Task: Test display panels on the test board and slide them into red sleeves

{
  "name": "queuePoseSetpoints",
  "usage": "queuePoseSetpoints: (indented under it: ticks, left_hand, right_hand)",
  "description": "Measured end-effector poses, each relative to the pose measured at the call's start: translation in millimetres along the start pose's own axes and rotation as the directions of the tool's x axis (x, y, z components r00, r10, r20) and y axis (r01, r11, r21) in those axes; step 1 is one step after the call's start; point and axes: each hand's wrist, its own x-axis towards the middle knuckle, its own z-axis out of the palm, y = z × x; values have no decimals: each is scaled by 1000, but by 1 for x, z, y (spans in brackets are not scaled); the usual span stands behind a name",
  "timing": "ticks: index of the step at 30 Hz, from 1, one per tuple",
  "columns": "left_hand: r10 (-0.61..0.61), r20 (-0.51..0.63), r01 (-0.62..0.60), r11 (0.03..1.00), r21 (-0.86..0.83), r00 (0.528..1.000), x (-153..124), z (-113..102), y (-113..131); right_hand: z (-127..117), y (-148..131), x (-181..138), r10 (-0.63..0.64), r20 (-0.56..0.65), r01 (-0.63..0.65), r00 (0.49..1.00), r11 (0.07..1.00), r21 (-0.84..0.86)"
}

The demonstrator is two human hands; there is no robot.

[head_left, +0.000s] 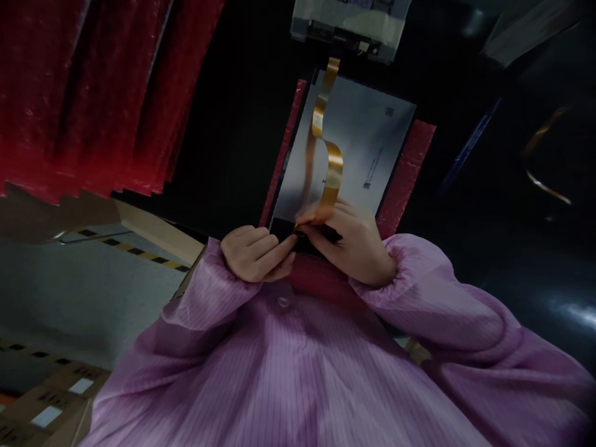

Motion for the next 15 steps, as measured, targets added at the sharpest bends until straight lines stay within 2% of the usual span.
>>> queuePoseSetpoints:
  ticks: [5, 10, 15]
  left_hand:
    - [4, 15, -4, 1000, 2, 1000, -2, 1, -2]
    - [22, -22, -22, 1000, 8, 1000, 4, -3, 1]
    - [77, -91, -71, 995, 66, 993, 5, -3, -2]
  right_hand:
    - [0, 2, 1, 25, 11, -25, 1000, 999, 22]
    - [5, 3, 1, -14, 16, 14, 1000, 1000, 2]
    - [12, 7, 5, -21, 148, 43, 989, 988, -146]
